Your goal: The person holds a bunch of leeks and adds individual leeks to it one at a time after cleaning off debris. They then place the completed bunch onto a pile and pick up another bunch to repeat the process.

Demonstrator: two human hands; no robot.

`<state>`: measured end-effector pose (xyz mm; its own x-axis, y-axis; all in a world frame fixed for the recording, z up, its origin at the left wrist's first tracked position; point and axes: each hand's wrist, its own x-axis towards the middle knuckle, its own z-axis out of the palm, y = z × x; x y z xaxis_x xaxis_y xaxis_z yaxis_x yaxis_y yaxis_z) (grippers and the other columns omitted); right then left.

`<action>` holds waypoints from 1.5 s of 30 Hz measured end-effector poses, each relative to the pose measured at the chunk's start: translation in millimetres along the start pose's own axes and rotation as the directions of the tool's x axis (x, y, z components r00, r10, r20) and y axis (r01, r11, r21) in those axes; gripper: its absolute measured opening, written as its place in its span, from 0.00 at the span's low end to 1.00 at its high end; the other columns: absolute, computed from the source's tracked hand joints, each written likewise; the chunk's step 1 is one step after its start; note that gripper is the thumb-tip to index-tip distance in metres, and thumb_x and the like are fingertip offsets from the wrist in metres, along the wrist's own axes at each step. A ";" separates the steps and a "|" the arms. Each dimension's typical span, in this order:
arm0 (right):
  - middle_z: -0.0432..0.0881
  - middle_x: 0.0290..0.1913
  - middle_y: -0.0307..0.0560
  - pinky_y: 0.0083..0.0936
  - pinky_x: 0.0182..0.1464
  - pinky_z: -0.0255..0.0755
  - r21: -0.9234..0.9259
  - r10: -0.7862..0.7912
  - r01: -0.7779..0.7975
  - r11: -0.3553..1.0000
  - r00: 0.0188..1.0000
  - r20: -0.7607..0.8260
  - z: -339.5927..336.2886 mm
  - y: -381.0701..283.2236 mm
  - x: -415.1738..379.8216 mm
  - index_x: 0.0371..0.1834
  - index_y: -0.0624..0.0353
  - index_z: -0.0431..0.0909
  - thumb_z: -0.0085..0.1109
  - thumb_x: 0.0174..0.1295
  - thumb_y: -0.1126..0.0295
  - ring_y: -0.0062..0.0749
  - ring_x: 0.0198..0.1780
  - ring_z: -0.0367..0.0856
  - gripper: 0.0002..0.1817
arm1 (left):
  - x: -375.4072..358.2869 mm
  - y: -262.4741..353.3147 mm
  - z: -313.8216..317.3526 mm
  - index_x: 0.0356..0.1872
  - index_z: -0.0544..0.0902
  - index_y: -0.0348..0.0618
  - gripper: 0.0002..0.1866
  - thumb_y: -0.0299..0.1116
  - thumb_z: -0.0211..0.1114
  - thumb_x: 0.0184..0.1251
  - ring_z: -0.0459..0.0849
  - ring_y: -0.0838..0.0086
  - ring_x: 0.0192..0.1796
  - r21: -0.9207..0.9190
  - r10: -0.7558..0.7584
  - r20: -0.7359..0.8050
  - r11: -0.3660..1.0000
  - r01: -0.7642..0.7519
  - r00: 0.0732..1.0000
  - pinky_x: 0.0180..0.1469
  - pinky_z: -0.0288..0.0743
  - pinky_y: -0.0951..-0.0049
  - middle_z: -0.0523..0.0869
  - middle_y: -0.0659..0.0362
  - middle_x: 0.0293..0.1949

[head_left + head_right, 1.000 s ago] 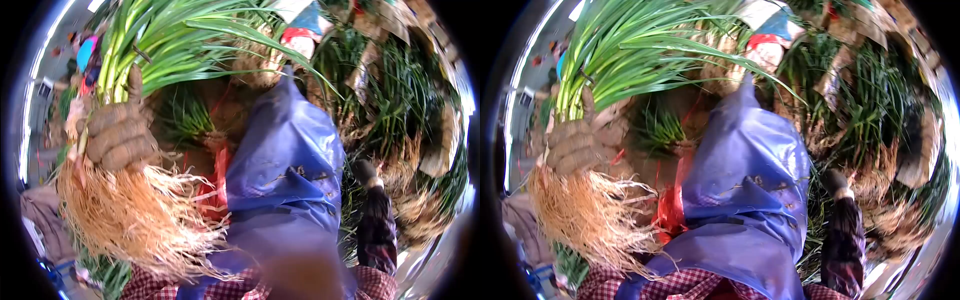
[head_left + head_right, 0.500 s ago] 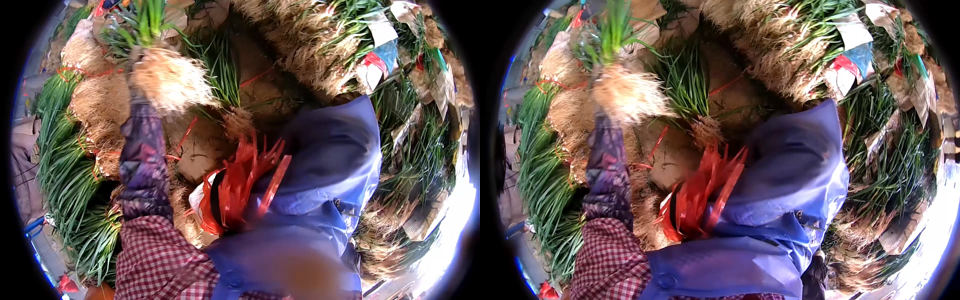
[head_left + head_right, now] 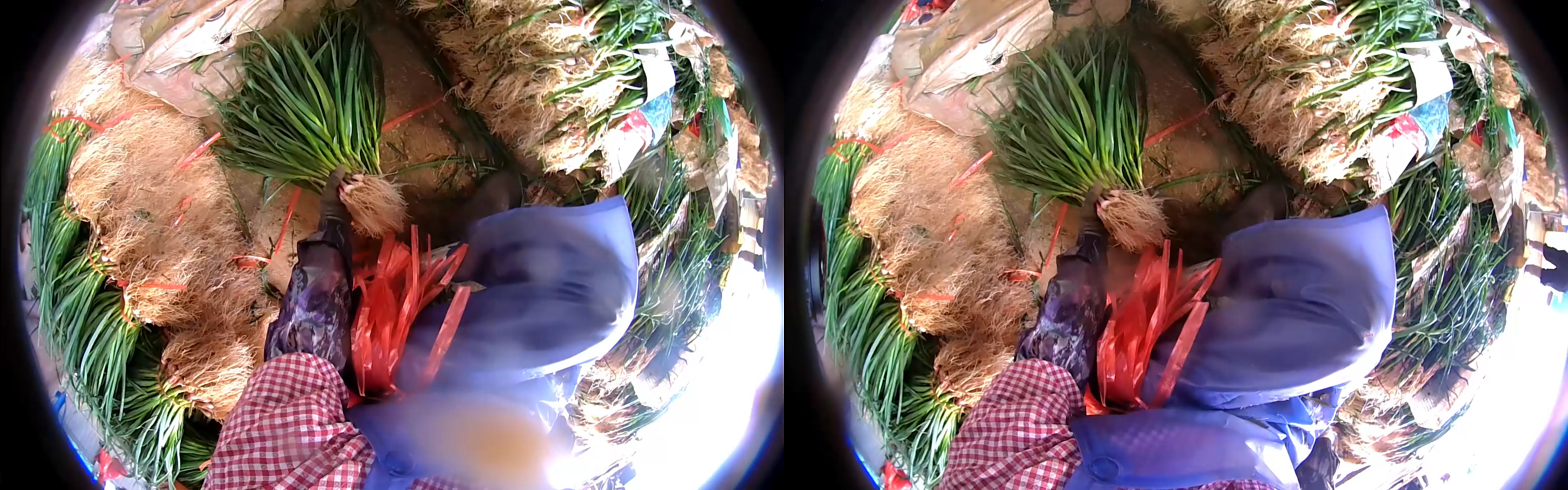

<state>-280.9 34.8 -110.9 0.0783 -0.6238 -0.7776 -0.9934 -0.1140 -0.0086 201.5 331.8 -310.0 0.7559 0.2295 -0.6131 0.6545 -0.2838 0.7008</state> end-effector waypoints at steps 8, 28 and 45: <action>0.82 0.43 0.59 0.46 0.43 0.73 0.017 0.011 -0.011 1.000 1.000 -0.006 0.4 -7.2 -5.1 0.48 0.54 0.78 0.53 0.61 0.58 0.55 0.43 0.81 0.17 | 12.2 2.5 -1.9 0.52 0.71 0.48 0.21 0.50 0.58 0.67 0.77 0.74 0.36 0.010 -0.014 -0.023 1.000 0.014 1.000 0.41 0.70 0.71 0.81 0.61 0.33; 0.83 0.43 0.56 0.45 0.42 0.73 0.220 -0.099 0.157 0.963 0.963 -0.252 10.7 17.6 8.1 0.47 0.53 0.80 0.53 0.60 0.57 0.53 0.42 0.82 0.16 | 114.4 -42.2 -42.0 0.46 0.80 0.44 0.21 0.52 0.57 0.68 0.78 0.75 0.42 0.014 0.209 0.067 0.977 -0.211 0.976 0.46 0.73 0.71 0.82 0.61 0.38; 0.83 0.47 0.53 0.29 0.49 0.74 0.573 0.108 0.398 0.717 0.748 -0.655 -105.0 -14.5 31.4 0.52 0.60 0.78 0.63 0.57 0.54 0.37 0.46 0.82 0.25 | -312.1 316.6 8.1 0.63 0.67 0.34 0.30 0.49 0.52 0.72 0.76 0.62 0.59 -0.372 0.888 0.396 0.386 -0.844 0.232 0.61 0.70 0.65 0.74 0.48 0.59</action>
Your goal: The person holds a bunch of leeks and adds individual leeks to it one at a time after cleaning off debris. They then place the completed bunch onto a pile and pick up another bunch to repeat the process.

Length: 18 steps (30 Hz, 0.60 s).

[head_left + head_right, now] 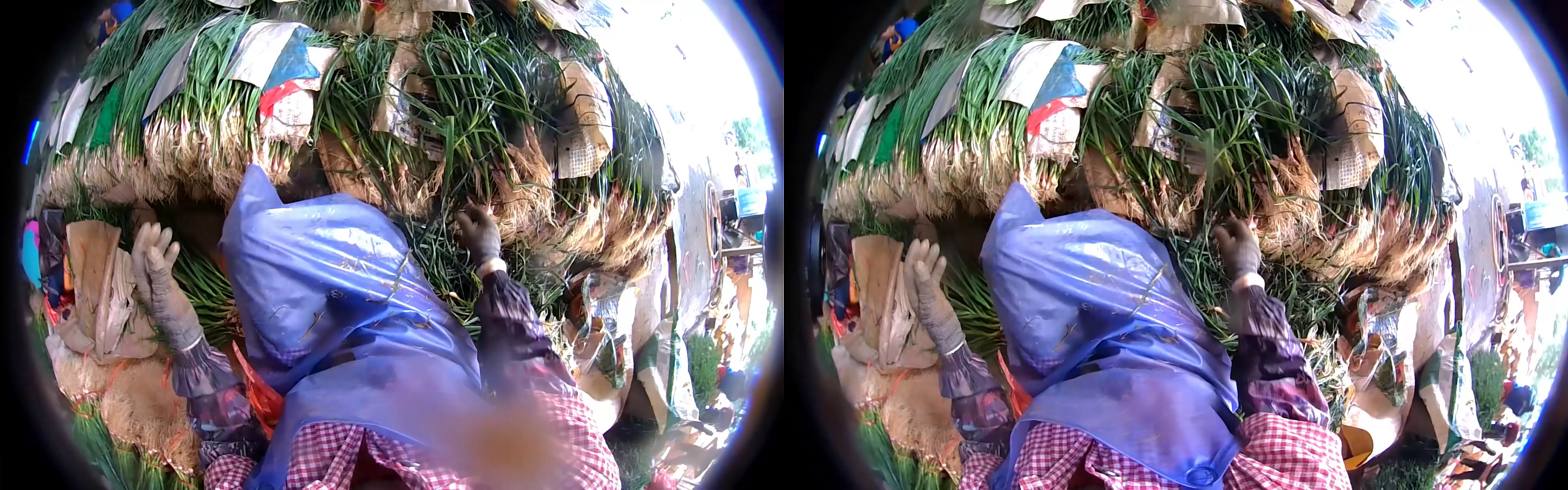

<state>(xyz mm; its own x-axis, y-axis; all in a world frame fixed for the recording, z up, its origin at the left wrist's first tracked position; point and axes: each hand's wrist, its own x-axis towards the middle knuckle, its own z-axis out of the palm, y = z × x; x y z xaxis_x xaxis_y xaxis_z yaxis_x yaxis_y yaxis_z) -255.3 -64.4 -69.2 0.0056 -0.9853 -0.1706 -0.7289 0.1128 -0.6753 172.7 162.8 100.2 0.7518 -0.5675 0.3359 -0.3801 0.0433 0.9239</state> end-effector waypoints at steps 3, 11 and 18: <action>0.81 0.50 0.52 0.35 0.52 0.73 0.042 0.040 -0.037 0.998 0.997 -0.066 9.6 -32.0 52.2 0.53 0.59 0.75 0.65 0.53 0.46 0.43 0.49 0.81 0.32 | -14.0 64.1 79.0 0.59 0.71 0.36 0.23 0.43 0.52 0.72 0.77 0.66 0.56 -0.153 0.136 0.188 0.982 -0.107 0.973 0.56 0.73 0.66 0.78 0.52 0.55; 0.84 0.38 0.54 0.35 0.48 0.75 0.103 -0.001 0.010 0.995 0.996 -0.091 29.4 -77.8 123.0 0.45 0.61 0.79 0.63 0.55 0.59 0.43 0.41 0.82 0.19 | -87.2 35.3 228.8 0.57 0.74 0.42 0.22 0.37 0.65 0.64 0.77 0.73 0.51 -0.177 -0.025 0.789 0.947 0.267 0.613 0.53 0.74 0.72 0.78 0.57 0.50; 0.82 0.32 0.37 0.18 0.33 0.74 0.693 -0.138 -0.195 0.694 0.909 0.394 -34.6 -75.5 25.8 0.43 0.60 0.80 0.63 0.58 0.70 0.20 0.30 0.77 0.11 | -85.5 3.1 280.2 0.67 0.63 0.42 0.31 0.31 0.64 0.63 0.76 0.71 0.54 0.022 -0.347 0.736 0.870 0.492 0.581 0.53 0.74 0.71 0.76 0.53 0.54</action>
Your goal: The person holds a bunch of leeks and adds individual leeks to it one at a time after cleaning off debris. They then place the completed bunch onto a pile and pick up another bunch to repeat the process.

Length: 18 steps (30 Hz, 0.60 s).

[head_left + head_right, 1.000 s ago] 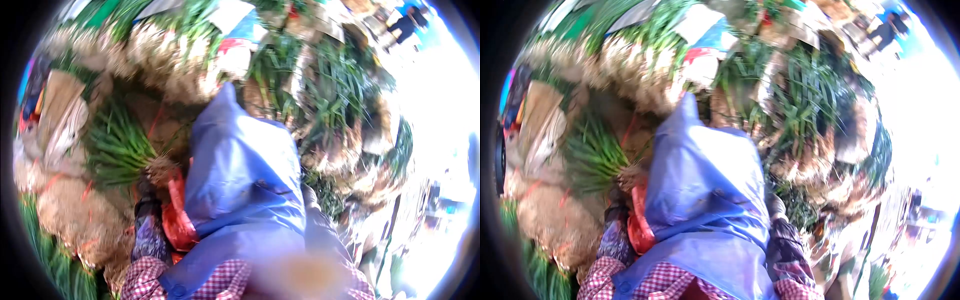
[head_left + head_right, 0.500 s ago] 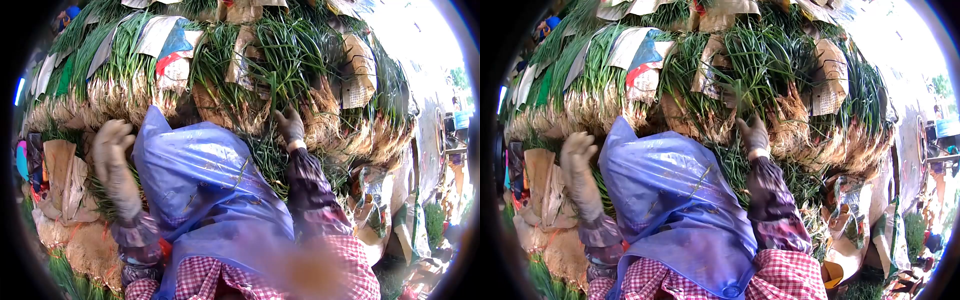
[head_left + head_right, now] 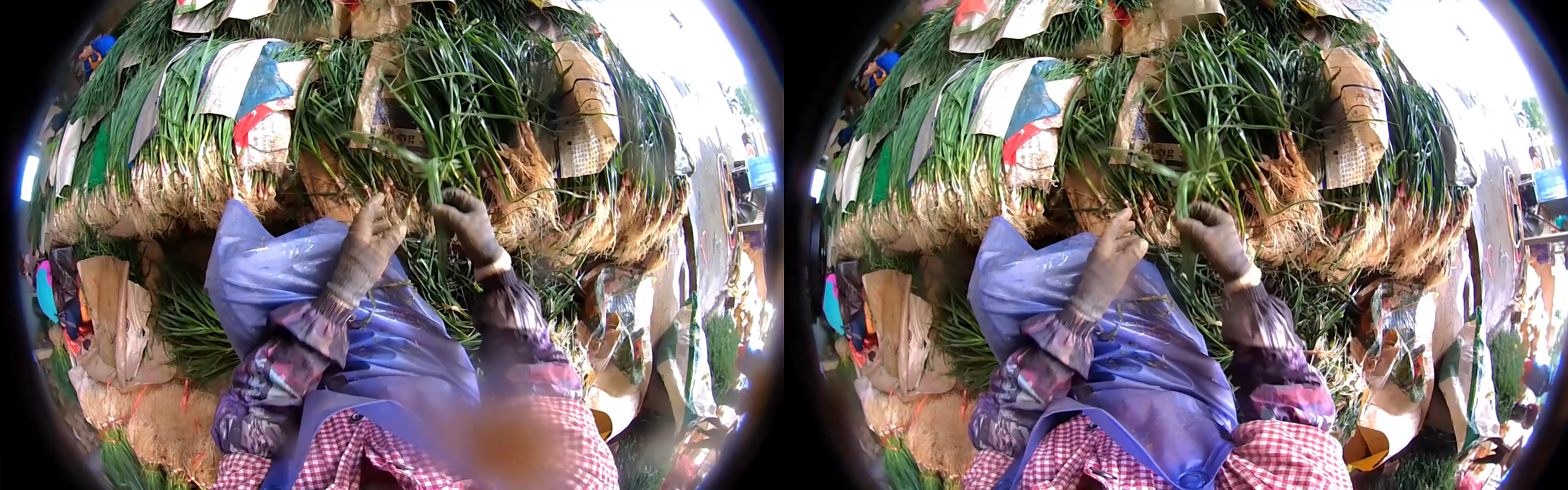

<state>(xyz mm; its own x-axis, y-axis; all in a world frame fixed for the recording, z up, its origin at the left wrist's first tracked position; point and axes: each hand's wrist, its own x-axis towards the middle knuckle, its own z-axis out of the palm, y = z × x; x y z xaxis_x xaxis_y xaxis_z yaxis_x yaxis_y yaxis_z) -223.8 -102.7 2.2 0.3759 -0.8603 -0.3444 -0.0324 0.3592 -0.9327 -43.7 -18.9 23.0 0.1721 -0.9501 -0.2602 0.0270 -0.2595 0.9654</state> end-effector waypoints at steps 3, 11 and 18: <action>0.82 0.34 0.37 0.18 0.35 0.73 -0.040 0.069 -0.066 0.997 0.994 0.090 1.3 -10.8 -33.5 0.47 0.61 0.78 0.63 0.61 0.66 0.20 0.32 0.78 0.14 | 16.9 -32.1 14.1 0.70 0.59 0.46 0.32 0.32 0.62 0.66 0.77 0.71 0.54 -0.044 -0.160 0.151 0.985 0.168 0.976 0.53 0.78 0.71 0.73 0.54 0.58; 0.85 0.37 0.51 0.29 0.40 0.74 -0.279 0.099 -0.229 0.932 0.906 -0.411 -15.3 72.4 21.3 0.44 0.61 0.80 0.59 0.61 0.48 0.32 0.37 0.82 0.25 | 28.0 -70.3 8.1 0.63 0.68 0.46 0.23 0.38 0.58 0.69 0.84 0.57 0.44 -0.735 -0.199 0.385 0.524 0.429 0.901 0.49 0.81 0.52 0.82 0.49 0.46; 0.83 0.42 0.55 0.38 0.47 0.72 -0.693 -0.165 -0.270 0.668 0.855 -0.492 -14.5 72.5 86.9 0.44 0.59 0.78 0.61 0.55 0.49 0.46 0.45 0.81 0.25 | 34.3 -7.0 -32.4 0.49 0.78 0.39 0.16 0.41 0.57 0.69 0.84 0.55 0.46 -0.950 -0.069 0.207 0.225 0.217 0.976 0.51 0.80 0.50 0.83 0.46 0.45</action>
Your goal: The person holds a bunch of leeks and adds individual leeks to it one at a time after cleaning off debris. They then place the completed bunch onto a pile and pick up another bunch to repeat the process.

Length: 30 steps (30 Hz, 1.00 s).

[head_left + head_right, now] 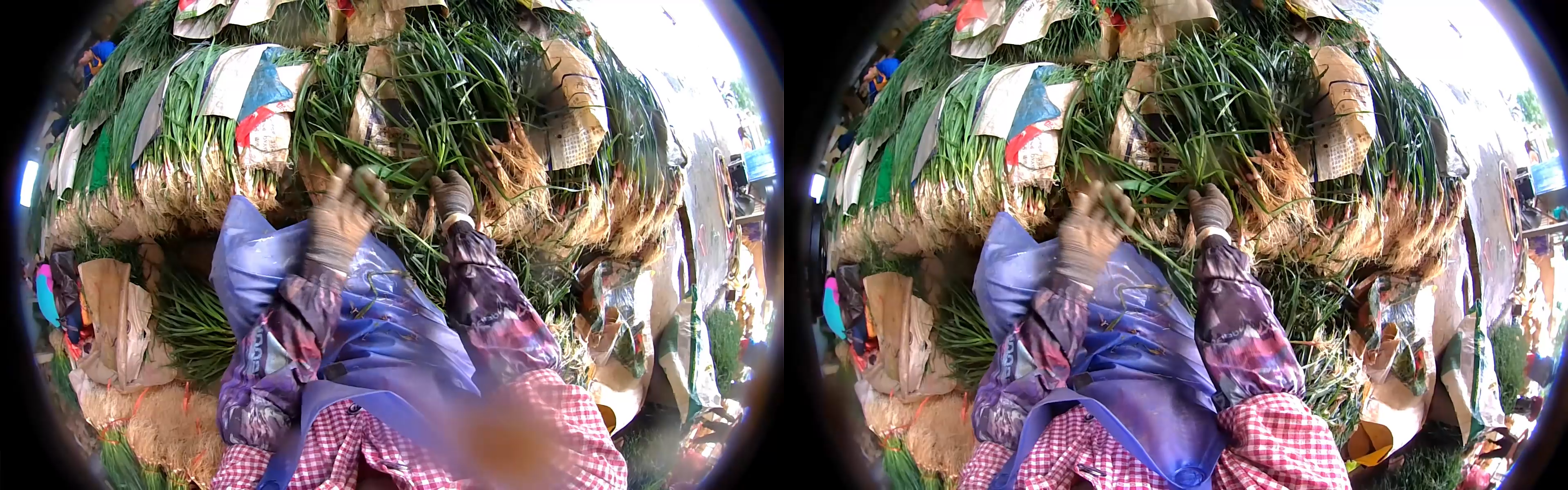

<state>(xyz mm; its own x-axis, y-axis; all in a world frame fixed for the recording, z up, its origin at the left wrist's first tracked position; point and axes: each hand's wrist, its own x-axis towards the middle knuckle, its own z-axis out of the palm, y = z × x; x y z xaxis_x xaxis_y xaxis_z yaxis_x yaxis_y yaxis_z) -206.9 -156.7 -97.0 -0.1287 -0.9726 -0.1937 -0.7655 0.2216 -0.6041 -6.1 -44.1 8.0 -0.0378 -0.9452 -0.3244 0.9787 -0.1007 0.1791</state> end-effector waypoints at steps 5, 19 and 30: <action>0.81 0.29 0.39 0.18 0.29 0.71 0.787 -0.146 -0.023 0.617 0.979 0.143 -54.6 -7.1 -37.6 0.38 0.65 0.78 0.63 0.58 0.70 0.20 0.26 0.76 0.10 | -6.1 69.0 3.8 0.55 0.68 0.43 0.18 0.41 0.56 0.71 0.81 0.51 0.51 0.048 0.452 -0.099 0.892 -0.449 0.887 0.54 0.77 0.47 0.80 0.46 0.48; 0.84 0.35 0.49 0.31 0.39 0.78 -0.555 0.279 0.573 0.603 0.501 0.820 -162.1 148.5 -150.3 0.41 0.53 0.83 0.57 0.61 0.59 0.37 0.35 0.83 0.12 | -11.8 39.3 -27.0 0.53 0.76 0.44 0.14 0.33 0.58 0.69 0.84 0.62 0.45 0.347 0.297 -0.153 0.909 -0.230 0.943 0.47 0.82 0.61 0.83 0.54 0.43; 0.83 0.33 0.49 0.43 0.36 0.73 -0.408 -0.443 0.386 0.828 0.895 -0.053 -38.5 35.6 -20.4 0.41 0.46 0.77 0.59 0.58 0.62 0.51 0.35 0.81 0.09 | -26.8 -13.7 -38.6 0.55 0.75 0.39 0.16 0.34 0.57 0.69 0.85 0.62 0.43 0.452 0.022 -0.043 0.892 0.000 0.999 0.46 0.82 0.62 0.84 0.52 0.42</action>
<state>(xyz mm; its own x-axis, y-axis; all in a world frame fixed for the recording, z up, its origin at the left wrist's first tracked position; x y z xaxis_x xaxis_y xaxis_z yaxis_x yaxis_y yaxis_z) -255.8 -131.7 -84.7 0.1905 -0.9722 0.1358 -0.9402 -0.2205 -0.2597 -10.6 -5.3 -21.6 -0.0073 -0.9328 -0.3602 0.7815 -0.2300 0.5800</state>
